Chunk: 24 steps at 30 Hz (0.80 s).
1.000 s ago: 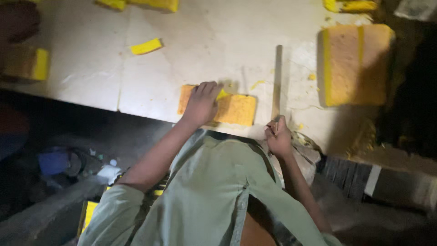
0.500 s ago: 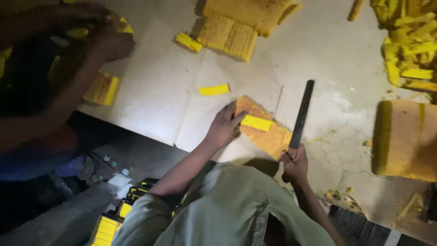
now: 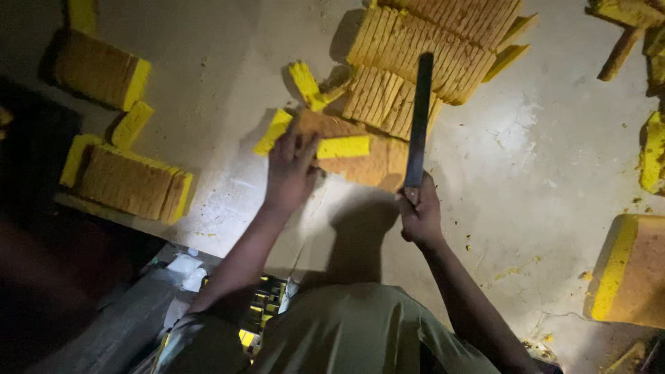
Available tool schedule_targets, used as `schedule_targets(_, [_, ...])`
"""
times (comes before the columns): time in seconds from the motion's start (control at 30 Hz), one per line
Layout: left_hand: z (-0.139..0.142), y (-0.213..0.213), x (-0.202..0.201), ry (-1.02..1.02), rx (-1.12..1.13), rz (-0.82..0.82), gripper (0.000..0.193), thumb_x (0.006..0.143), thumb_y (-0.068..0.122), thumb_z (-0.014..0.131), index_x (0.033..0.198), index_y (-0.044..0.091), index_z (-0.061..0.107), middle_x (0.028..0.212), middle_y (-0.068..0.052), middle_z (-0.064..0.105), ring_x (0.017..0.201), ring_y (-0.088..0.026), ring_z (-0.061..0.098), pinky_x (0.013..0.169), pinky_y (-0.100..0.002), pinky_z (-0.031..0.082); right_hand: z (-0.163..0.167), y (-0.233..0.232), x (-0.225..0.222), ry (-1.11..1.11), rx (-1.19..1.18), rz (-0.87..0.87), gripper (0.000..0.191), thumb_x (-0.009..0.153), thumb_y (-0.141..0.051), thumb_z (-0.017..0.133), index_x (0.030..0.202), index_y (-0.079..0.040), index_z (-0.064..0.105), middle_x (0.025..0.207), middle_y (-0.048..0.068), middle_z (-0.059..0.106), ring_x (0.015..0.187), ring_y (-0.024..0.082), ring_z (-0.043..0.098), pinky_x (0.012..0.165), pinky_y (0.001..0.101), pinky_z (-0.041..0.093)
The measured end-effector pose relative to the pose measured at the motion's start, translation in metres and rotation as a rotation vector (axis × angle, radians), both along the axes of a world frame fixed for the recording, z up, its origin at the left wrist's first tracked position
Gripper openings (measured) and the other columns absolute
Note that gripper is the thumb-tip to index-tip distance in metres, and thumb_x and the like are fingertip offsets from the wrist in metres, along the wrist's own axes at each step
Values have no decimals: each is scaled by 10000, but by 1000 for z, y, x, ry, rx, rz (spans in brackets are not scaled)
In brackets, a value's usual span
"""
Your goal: The person sits on the floor at a low table and cuts yellow foam blocks into thin slices using a long knife, holding each block steady with one hand while slicing. Sliced pieces accumulate on the table as the person works through successive blocks.
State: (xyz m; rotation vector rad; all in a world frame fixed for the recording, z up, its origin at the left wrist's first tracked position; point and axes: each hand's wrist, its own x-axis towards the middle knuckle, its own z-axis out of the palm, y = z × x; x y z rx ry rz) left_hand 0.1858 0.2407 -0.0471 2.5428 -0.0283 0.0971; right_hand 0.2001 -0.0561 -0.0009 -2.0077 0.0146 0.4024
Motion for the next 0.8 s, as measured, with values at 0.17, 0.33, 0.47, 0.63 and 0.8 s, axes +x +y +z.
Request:
schedule_targets(0.17, [-14, 6, 6, -32, 54, 29, 872, 829, 131, 818, 1601, 157, 412, 1658, -232, 296, 1453, -496, 377, 1224, -599, 332, 1, 1, -14, -65, 82, -12, 531, 903, 28, 575, 1412, -25, 435, 1101, 68, 560, 998, 163, 600, 883, 329, 521])
schedule_targets(0.33, [-12, -34, -55, -139, 145, 99, 872, 897, 185, 745, 1648, 97, 310, 1649, -356, 167, 1532, -554, 190, 1232, -674, 215, 10, -67, -94, -87, 276, -11, 372, 940, 57, 547, 1301, -8, 486, 1193, 84, 618, 1066, 136, 644, 846, 298, 577])
schedule_targets(0.47, [-13, -92, -147, 40, 231, 157, 765, 1088, 360, 616, 1695, 58, 262, 1696, -378, 121, 1565, -560, 93, 1220, -729, 134, 14, -159, -190, 153, 130, -183, 234, 957, -38, 556, 1181, -38, 490, 981, 74, 689, 784, 142, 675, 678, 291, 559])
schedule_targets(0.63, [-2, -218, -263, 54, 151, -30, 781, 1042, 377, 540, 1654, -14, 254, 1652, -439, 100, 1540, -627, 79, 1231, -725, 136, -2, -280, -329, -70, -23, -180, 188, 986, -70, 660, 1121, -31, 535, 917, 97, 662, 814, 160, 628, 719, 311, 543])
schedule_targets(0.8, [7, -372, -288, 0, 202, -315, 840, 990, 571, 576, 1602, 47, 338, 1596, -440, 166, 1509, -609, 165, 1231, -673, 182, -7, -374, -435, 77, -127, -424, 215, 932, -144, 706, 1027, -47, 538, 756, 5, 663, 673, 105, 644, 615, 290, 517])
